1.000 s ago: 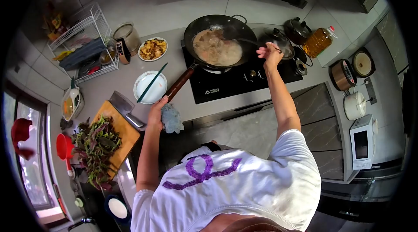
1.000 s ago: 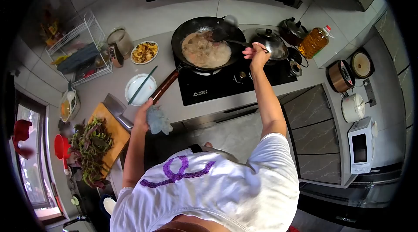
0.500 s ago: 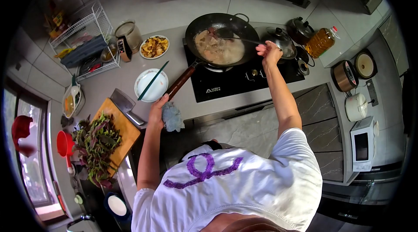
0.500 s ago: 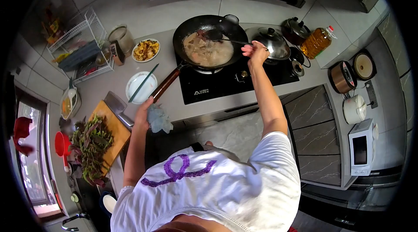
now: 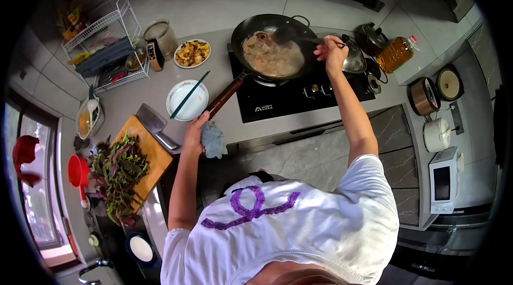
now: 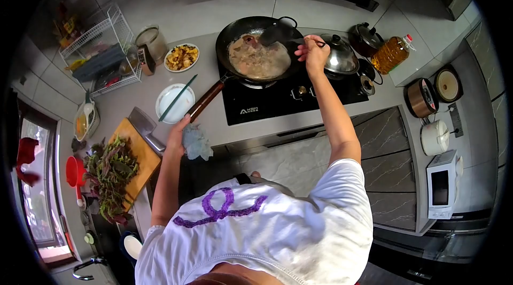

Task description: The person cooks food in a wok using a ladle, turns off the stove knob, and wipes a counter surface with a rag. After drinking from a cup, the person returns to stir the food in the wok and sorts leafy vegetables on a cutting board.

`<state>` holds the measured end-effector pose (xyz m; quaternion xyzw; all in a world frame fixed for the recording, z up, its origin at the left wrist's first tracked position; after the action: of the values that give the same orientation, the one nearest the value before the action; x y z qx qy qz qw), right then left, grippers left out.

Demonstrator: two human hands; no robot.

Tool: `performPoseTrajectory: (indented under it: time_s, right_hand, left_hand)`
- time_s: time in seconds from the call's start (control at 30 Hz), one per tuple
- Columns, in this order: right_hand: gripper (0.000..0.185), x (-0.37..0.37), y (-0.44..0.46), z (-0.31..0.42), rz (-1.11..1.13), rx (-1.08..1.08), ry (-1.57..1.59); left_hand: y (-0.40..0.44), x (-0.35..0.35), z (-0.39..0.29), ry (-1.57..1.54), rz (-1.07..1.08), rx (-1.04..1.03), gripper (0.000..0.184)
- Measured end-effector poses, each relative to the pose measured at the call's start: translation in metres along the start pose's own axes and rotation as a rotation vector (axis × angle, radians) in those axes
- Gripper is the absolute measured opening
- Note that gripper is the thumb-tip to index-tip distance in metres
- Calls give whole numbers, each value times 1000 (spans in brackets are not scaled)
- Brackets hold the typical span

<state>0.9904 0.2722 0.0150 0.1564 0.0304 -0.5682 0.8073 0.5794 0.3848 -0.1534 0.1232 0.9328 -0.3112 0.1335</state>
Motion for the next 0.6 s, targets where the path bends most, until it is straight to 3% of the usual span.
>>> performPoseTrajectory:
  time_s: [0.33,0.47,0.6]
  right_hand:
    - [13,-23,-8,-6,8,-97,-4]
    - [15,-32,-2,24,47,9,-235]
    - [16,-47,-11,33,250,126,-351]
  left_hand:
    - [6,4,3,-3,1,8,41]
    - [4,3,3,-15,21,22,41]
    - [5,3,3,-22,20,29,42]
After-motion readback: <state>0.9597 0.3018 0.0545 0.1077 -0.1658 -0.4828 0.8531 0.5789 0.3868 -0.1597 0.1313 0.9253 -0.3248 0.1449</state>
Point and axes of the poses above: each hand's wrist, its own y-axis towards the middle knuckle, its own x-axis out of the back of the hand, z = x × y, the point moved 8 cm from there along y, towards the middle knuckle, and after that the axes turned 13 degrees about -z, right-handed, at the moved point
